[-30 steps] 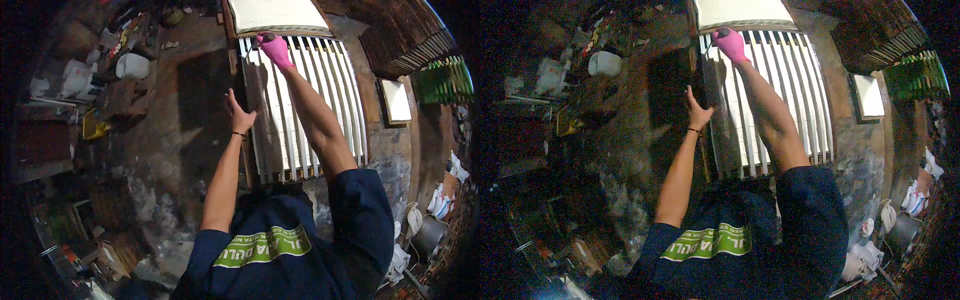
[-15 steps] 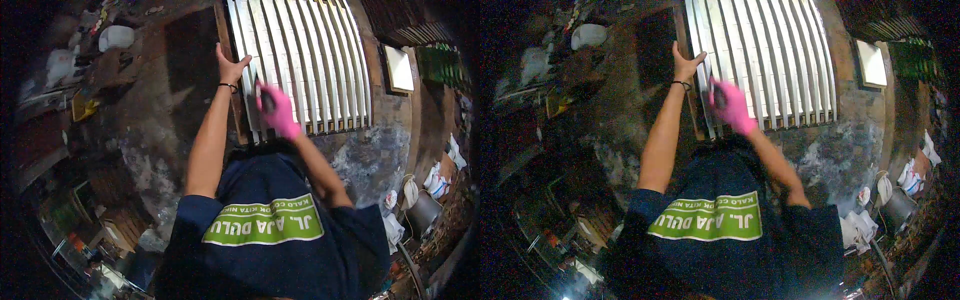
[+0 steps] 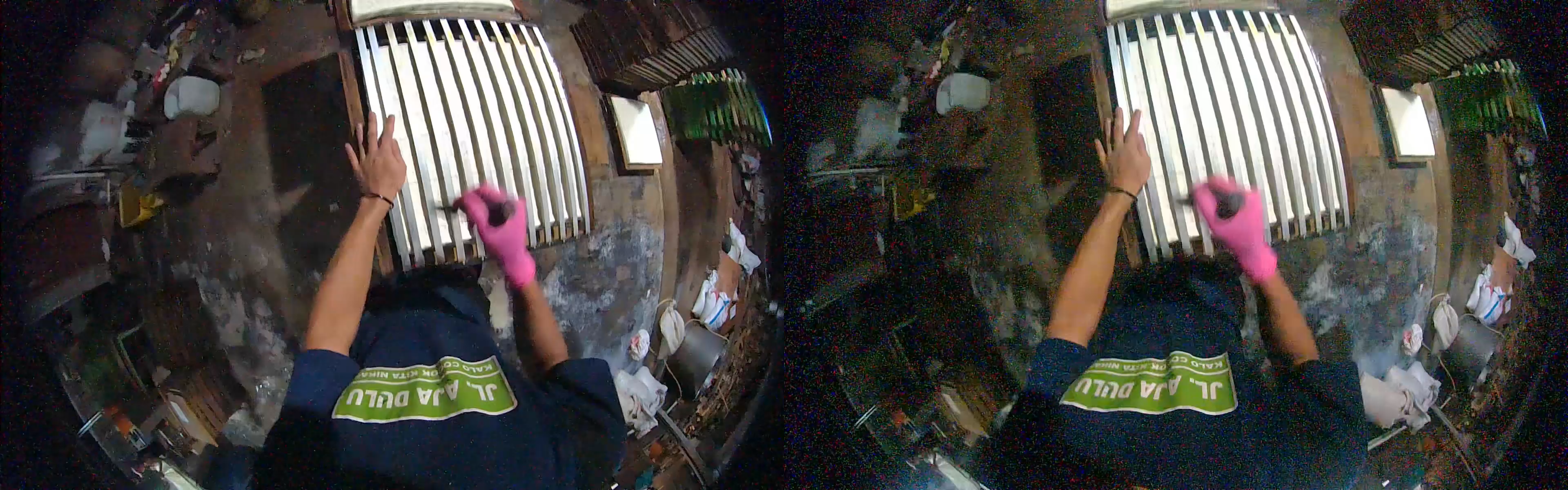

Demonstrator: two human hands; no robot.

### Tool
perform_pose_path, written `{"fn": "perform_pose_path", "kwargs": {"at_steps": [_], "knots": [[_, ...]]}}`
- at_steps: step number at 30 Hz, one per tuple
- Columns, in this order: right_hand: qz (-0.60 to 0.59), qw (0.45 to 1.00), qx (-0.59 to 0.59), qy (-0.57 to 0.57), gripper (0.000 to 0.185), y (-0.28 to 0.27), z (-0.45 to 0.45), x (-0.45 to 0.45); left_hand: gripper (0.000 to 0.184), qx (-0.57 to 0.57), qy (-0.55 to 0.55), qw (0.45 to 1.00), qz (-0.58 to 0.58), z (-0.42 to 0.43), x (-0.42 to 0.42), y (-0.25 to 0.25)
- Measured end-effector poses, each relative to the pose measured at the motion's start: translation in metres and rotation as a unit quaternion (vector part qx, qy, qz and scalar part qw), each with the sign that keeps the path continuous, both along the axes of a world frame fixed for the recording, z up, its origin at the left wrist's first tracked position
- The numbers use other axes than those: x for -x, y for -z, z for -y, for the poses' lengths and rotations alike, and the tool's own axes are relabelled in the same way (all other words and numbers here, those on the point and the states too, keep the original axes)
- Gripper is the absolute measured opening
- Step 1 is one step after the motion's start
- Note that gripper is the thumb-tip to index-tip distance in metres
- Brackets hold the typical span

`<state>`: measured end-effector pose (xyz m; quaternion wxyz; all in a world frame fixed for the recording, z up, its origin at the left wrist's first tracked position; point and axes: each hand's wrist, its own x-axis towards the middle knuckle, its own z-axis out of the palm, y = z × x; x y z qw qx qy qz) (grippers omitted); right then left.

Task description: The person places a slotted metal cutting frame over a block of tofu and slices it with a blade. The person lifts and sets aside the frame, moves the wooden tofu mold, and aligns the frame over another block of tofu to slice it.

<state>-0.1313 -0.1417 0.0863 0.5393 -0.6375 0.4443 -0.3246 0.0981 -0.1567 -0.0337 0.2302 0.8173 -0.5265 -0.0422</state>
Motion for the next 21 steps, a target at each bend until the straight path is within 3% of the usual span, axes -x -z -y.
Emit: {"fn": "perform_pose_path", "kwargs": {"at_steps": [1, 4, 5, 6, 8, 10, 14, 18, 20, 21], "knots": [[-0.048, 0.997, 0.060, 0.017, 0.020, -0.010, 0.039, -0.012, 0.053, -0.001, 0.000, 1.000, 0.000, 0.001, 0.001, -0.002], [0.105, 0.978, 0.161, 0.079, 0.025, 0.010, 0.160, -0.079, 0.054, -0.002, 0.013, 1.000, 0.001, -0.009, 0.006, -0.016], [0.006, 0.973, 0.210, 0.099, 0.024, 0.012, 0.192, -0.104, 0.054, -0.006, 0.024, 1.000, 0.000, -0.008, 0.004, -0.021], [0.094, 0.980, 0.160, 0.068, 0.026, 0.010, 0.211, -0.126, 0.052, -0.061, 0.003, 0.998, 0.024, -0.003, 0.003, -0.014], [-0.019, 0.972, 0.218, 0.084, 0.033, 0.053, 0.263, -0.166, 0.049, -0.059, -0.009, 0.998, 0.022, -0.001, 0.003, -0.008], [-0.009, 0.976, 0.208, 0.057, 0.032, 0.080, 0.272, -0.188, 0.047, -0.023, -0.011, 0.999, 0.028, -0.001, 0.008, -0.015], [0.003, 0.972, 0.234, 0.007, 0.033, 0.099, 0.224, -0.179, 0.050, -0.032, -0.015, 0.999, 0.010, -0.001, 0.008, -0.019], [-0.022, 0.970, 0.239, -0.026, 0.033, 0.104, 0.093, -0.094, 0.048, -0.029, -0.020, 0.999, -0.005, -0.001, 0.008, -0.010], [0.027, 0.987, 0.153, -0.050, 0.041, 0.092, 0.009, -0.040, 0.048, -0.022, -0.016, 0.999, -0.018, 0.001, 0.008, -0.015], [-0.056, 0.971, 0.230, -0.041, 0.043, 0.096, -0.032, -0.013, 0.048, -0.018, -0.015, 0.999, -0.025, 0.001, 0.007, -0.010]]}}
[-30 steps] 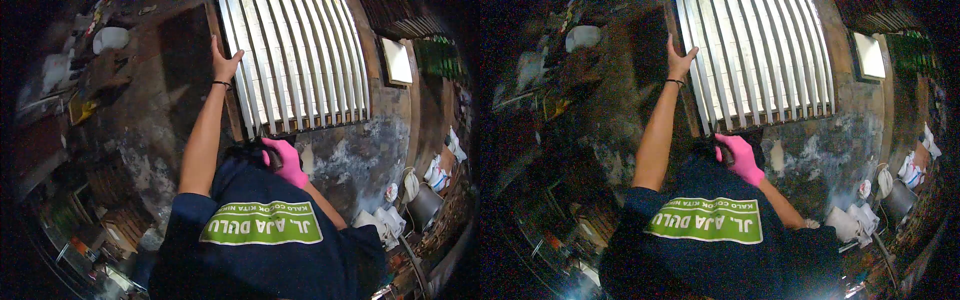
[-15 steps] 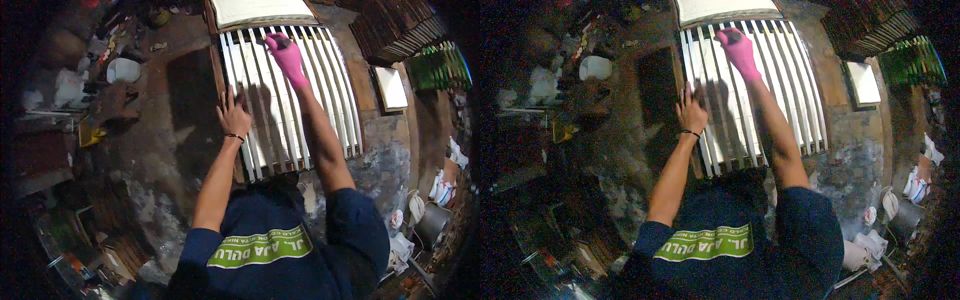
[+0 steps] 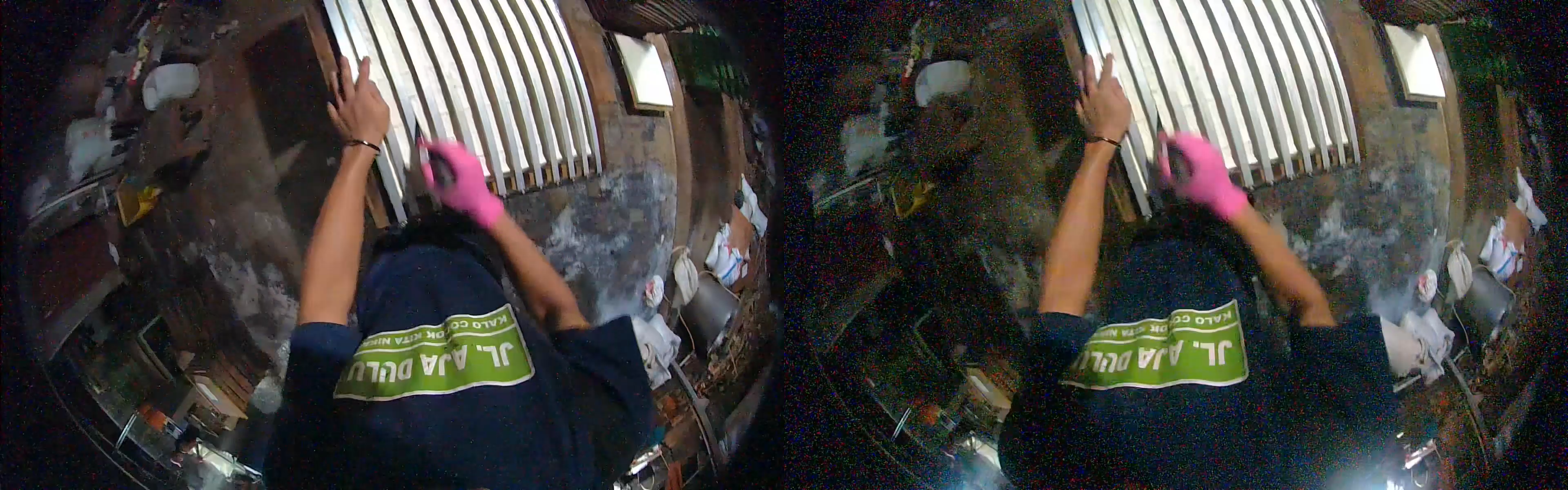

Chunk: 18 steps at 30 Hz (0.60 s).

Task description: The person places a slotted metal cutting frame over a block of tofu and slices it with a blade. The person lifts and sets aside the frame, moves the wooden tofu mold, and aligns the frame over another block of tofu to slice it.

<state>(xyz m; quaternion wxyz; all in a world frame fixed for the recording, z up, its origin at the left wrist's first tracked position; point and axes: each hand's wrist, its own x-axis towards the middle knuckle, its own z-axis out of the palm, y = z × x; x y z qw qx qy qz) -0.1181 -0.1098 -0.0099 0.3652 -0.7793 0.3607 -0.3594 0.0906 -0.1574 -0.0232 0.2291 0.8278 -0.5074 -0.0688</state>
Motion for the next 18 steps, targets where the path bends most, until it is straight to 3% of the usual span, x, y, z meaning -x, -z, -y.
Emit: {"fn": "perform_pose_path", "kwargs": {"at_steps": [4, 8, 9, 10, 12, 13, 14, 16, 17, 18], "knots": [[-0.021, 0.989, -0.145, 0.018, 0.036, -0.039, -0.101, 0.060, 0.048, 0.015, 0.012, 1.000, -0.008, -0.001, -0.003, 0.010], [-0.063, 0.991, -0.118, -0.016, 0.023, -0.061, -0.074, 0.062, 0.049, -0.004, 0.009, 0.999, 0.034, 0.002, -0.005, 0.014], [-0.075, 0.990, -0.116, -0.030, 0.018, -0.065, -0.063, 0.059, 0.049, -0.020, 0.014, 0.995, 0.098, 0.002, -0.003, 0.008], [-0.067, 0.992, -0.099, -0.029, 0.018, -0.074, -0.048, 0.057, 0.049, -0.003, 0.012, 0.994, 0.107, 0.001, -0.001, 0.001], [-0.046, 0.974, -0.223, -0.005, 0.012, -0.092, -0.008, 0.057, 0.049, 0.011, 0.009, 0.986, 0.163, 0.013, 0.000, -0.004], [0.010, 0.994, -0.109, 0.018, 0.014, -0.082, 0.021, 0.054, 0.050, 0.026, 0.012, 0.987, 0.160, 0.022, 0.003, -0.009], [0.127, 0.973, -0.187, 0.050, 0.016, -0.096, 0.052, 0.040, 0.051, 0.034, 0.017, 0.987, 0.154, 0.025, 0.008, -0.009], [0.139, 0.982, -0.112, 0.069, 0.020, -0.100, 0.137, 0.009, 0.058, 0.021, 0.032, 0.979, 0.201, 0.031, 0.006, 0.008], [0.192, 0.968, -0.151, 0.064, 0.022, -0.095, 0.182, -0.017, 0.061, 0.005, 0.047, 0.974, 0.223, 0.030, 0.004, 0.022], [0.146, 0.982, -0.087, 0.083, 0.026, -0.092, 0.220, -0.042, 0.064, -0.011, 0.062, 0.967, 0.247, 0.031, 0.002, 0.027]]}}
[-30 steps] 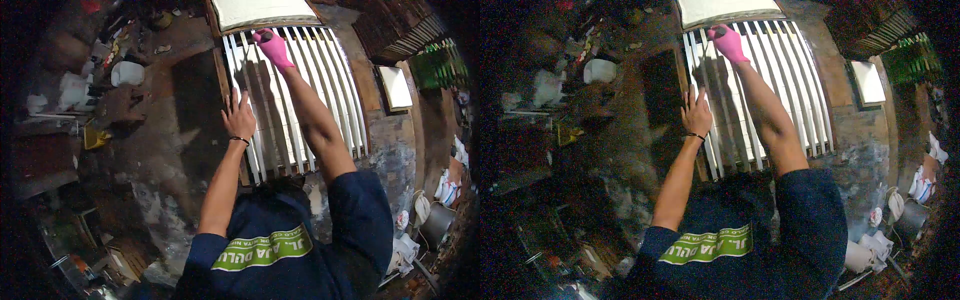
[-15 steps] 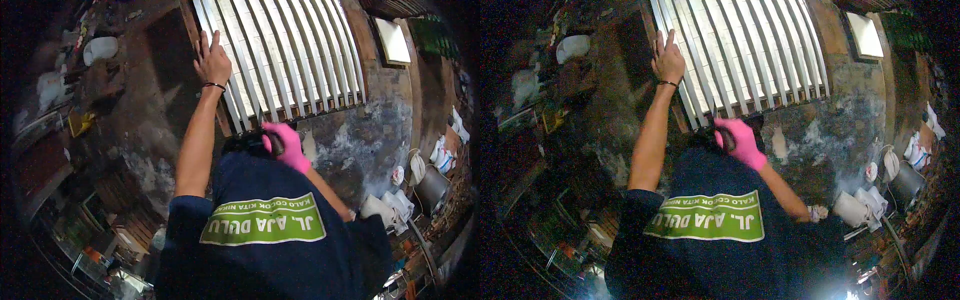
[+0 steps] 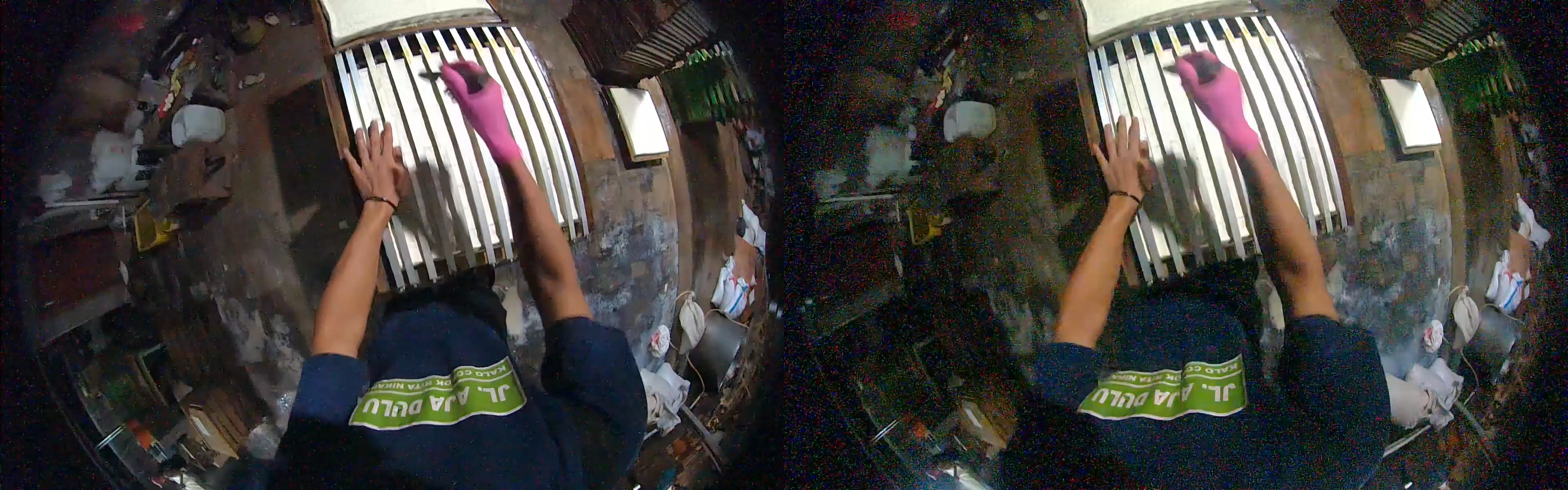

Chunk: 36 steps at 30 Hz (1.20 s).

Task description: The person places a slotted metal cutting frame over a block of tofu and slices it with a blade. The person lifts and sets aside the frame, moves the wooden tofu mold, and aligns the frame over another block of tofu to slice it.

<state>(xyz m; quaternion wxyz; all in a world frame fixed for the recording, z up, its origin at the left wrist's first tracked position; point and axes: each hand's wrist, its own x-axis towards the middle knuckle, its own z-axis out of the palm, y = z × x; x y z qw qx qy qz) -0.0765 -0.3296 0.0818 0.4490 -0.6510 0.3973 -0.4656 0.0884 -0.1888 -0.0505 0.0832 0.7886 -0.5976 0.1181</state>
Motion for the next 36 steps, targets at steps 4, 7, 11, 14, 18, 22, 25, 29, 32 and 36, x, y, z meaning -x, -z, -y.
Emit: {"fn": "perform_pose_path", "kwargs": {"at_steps": [4, 7, 11, 14, 18, 22, 25, 29, 32, 36], "knots": [[-0.107, 0.994, 0.035, -0.002, 0.039, 0.043, 0.106, -0.086, 0.057, -0.046, -0.029, 0.996, -0.073, 0.000, 0.012, -0.025], [-0.106, 0.992, 0.017, -0.061, 0.039, 0.096, 0.128, -0.108, 0.052, -0.032, -0.028, 0.996, -0.083, -0.001, 0.015, -0.032], [-0.162, 0.977, 0.135, -0.040, 0.027, 0.103, 0.024, -0.064, 0.051, -0.013, -0.017, 0.999, -0.045, 0.000, 0.008, -0.020], [-0.093, 0.986, 0.110, -0.078, 0.016, 0.092, -0.122, 0.028, 0.052, -0.012, -0.024, 0.997, -0.066, -0.001, 0.012, -0.023], [-0.103, 0.982, -0.046, -0.153, 0.027, 0.069, -0.272, 0.131, 0.052, 0.004, -0.023, 0.996, -0.085, 0.007, 0.009, -0.016], [-0.161, 0.970, -0.018, -0.182, 0.014, 0.026, -0.247, 0.139, 0.051, -0.011, -0.023, 0.997, -0.075, 0.001, 0.012, -0.018], [-0.088, 0.988, -0.014, -0.129, 0.012, 0.009, -0.160, 0.111, 0.052, -0.021, -0.024, 0.997, -0.075, 0.002, 0.011, -0.022], [-0.051, 0.988, 0.142, 0.043, 0.024, 0.018, 0.016, 0.015, 0.053, -0.022, -0.022, 0.997, -0.069, 0.000, 0.013, -0.026], [-0.150, 0.975, 0.144, 0.072, 0.027, 0.047, 0.115, -0.059, 0.053, -0.036, -0.027, 0.997, -0.064, 0.001, 0.012, -0.026], [-0.097, 0.985, 0.141, -0.013, 0.026, 0.092, 0.113, -0.082, 0.053, -0.028, -0.037, 0.996, -0.071, -0.003, 0.013, -0.017]]}}
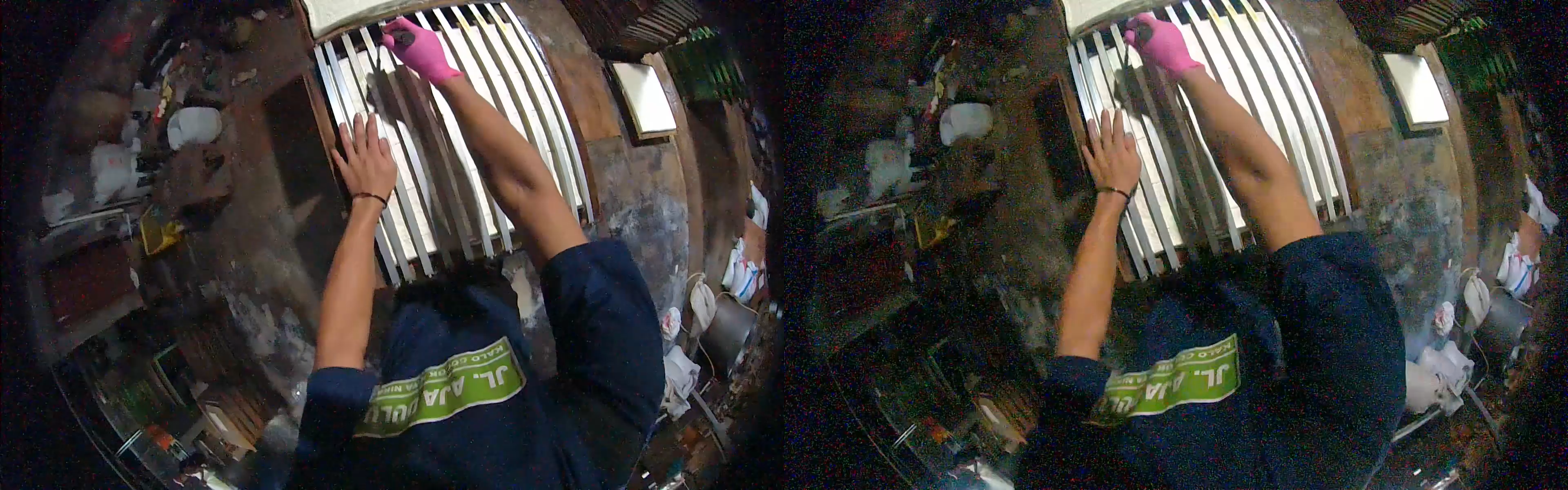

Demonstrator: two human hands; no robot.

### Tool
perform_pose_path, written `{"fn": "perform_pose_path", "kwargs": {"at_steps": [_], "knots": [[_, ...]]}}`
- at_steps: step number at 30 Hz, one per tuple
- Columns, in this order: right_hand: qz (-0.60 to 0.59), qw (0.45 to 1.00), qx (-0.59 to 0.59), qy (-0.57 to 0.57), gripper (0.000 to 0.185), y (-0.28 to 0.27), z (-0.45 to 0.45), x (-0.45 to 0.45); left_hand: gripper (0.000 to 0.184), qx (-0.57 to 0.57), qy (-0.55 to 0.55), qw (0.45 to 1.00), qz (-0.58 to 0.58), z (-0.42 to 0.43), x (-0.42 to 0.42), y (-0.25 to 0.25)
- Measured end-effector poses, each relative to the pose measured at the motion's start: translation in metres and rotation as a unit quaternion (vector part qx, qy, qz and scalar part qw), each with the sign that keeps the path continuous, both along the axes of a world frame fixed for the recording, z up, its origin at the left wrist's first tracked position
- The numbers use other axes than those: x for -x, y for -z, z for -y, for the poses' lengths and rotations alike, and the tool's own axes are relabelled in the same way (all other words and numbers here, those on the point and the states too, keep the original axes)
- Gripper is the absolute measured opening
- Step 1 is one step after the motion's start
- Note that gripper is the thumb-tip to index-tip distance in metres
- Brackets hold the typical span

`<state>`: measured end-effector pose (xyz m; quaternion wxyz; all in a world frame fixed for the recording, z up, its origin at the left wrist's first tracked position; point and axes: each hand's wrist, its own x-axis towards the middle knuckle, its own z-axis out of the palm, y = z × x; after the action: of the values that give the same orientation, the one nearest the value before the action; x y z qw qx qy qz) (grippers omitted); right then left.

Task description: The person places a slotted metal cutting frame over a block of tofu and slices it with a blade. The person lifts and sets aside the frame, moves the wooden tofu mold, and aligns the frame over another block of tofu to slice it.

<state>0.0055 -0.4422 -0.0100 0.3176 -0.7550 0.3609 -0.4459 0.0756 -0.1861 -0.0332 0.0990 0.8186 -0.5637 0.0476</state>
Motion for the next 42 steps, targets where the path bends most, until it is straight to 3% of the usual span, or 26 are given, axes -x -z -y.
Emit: {"fn": "perform_pose_path", "kwargs": {"at_steps": [2, 4, 5, 6, 10, 13, 15, 16, 18, 19, 20, 21, 23, 26, 29, 33, 35, 38, 40, 41, 42], "knots": [[-0.012, 0.999, 0.003, 0.034, 0.022, 0.005, -0.058, 0.021, 0.053, -0.007, 0.001, 1.000, 0.015, 0.004, -0.001, -0.002], [0.184, 0.979, 0.044, 0.072, 0.030, 0.011, -0.085, 0.035, 0.055, -0.005, 0.009, 1.000, 0.028, 0.005, -0.003, 0.001], [0.197, 0.967, 0.104, 0.125, 0.031, 0.013, -0.080, 0.036, 0.055, -0.001, 0.008, 1.000, 0.018, 0.012, -0.003, -0.003], [0.258, 0.954, 0.076, 0.131, 0.028, 0.009, -0.073, 0.031, 0.055, -0.012, 0.011, 1.000, 0.006, 0.004, -0.002, -0.004], [0.147, 0.983, 0.058, 0.097, 0.031, -0.014, -0.028, 0.022, 0.055, -0.026, 0.016, 1.000, 0.004, 0.006, 0.001, -0.012], [0.047, 0.997, -0.061, -0.011, 0.035, 0.004, 0.003, 0.008, 0.056, -0.056, 0.003, 0.998, 0.000, 0.005, 0.001, -0.009], [-0.005, 1.000, -0.020, -0.023, 0.034, 0.010, -0.003, 0.012, 0.056, -0.037, 0.010, 0.999, 0.007, 0.007, -0.001, -0.002], [-0.034, 0.999, 0.001, -0.021, 0.033, 0.011, -0.019, 0.020, 0.056, -0.021, 0.013, 1.000, 0.010, 0.005, -0.002, 0.002], [0.020, 0.996, -0.068, -0.054, 0.026, 0.013, -0.068, 0.049, 0.056, -0.016, 0.015, 1.000, 0.012, 0.004, 0.000, -0.003], [-0.029, 0.999, -0.032, -0.025, 0.025, 0.019, -0.101, 0.069, 0.056, -0.012, 0.017, 1.000, 0.023, 0.003, 0.000, -0.001], [0.038, 0.995, -0.085, -0.043, 0.026, 0.030, -0.140, 0.088, 0.055, -0.007, 0.017, 0.999, 0.035, 0.005, -0.001, 0.002], [-0.004, 1.000, -0.027, -0.002, 0.026, 0.012, -0.183, 0.115, 0.055, 0.006, 0.021, 0.999, 0.039, 0.004, -0.002, 0.002], [-0.015, 1.000, -0.019, -0.016, 0.025, 0.006, -0.261, 0.167, 0.054, 0.003, 0.025, 0.999, 0.020, 0.008, -0.003, 0.001], [-0.052, 0.993, -0.100, -0.026, 0.028, -0.004, -0.355, 0.226, 0.053, 0.006, 0.035, 0.999, 0.000, 0.006, -0.005, 0.006], [-0.083, 0.984, -0.150, -0.051, 0.028, -0.038, -0.380, 0.254, 0.053, 0.009, 0.035, 0.999, -0.015, 0.003, -0.004, 0.006], [-0.092, 0.981, -0.156, -0.074, 0.015, -0.069, -0.342, 0.259, 0.055, -0.040, 0.012, 0.999, 0.006, 0.006, 0.000, -0.009], [-0.016, 0.987, -0.150, -0.056, 0.007, -0.083, -0.293, 0.247, 0.059, -0.040, 0.004, 0.998, 0.052, 0.018, 0.002, -0.010], [0.113, 0.987, -0.108, 0.040, 0.023, -0.082, -0.174, 0.201, 0.060, 0.022, 0.054, 0.998, 0.036, 0.041, 0.036, -0.026], [0.036, 0.995, -0.079, 0.042, 0.026, -0.078, -0.080, 0.158, 0.058, 0.030, 0.093, 0.994, 0.052, 0.053, 0.049, -0.018], [0.043, 0.998, 0.010, 0.039, 0.027, -0.075, -0.041, 0.132, 0.058, 0.025, 0.101, 0.993, 0.058, 0.053, 0.052, -0.011], [0.018, 0.998, -0.052, 0.024, 0.028, -0.073, -0.010, 0.110, 0.057, -0.121, 0.079, 0.983, 0.109, 0.053, 0.055, -0.019]]}}
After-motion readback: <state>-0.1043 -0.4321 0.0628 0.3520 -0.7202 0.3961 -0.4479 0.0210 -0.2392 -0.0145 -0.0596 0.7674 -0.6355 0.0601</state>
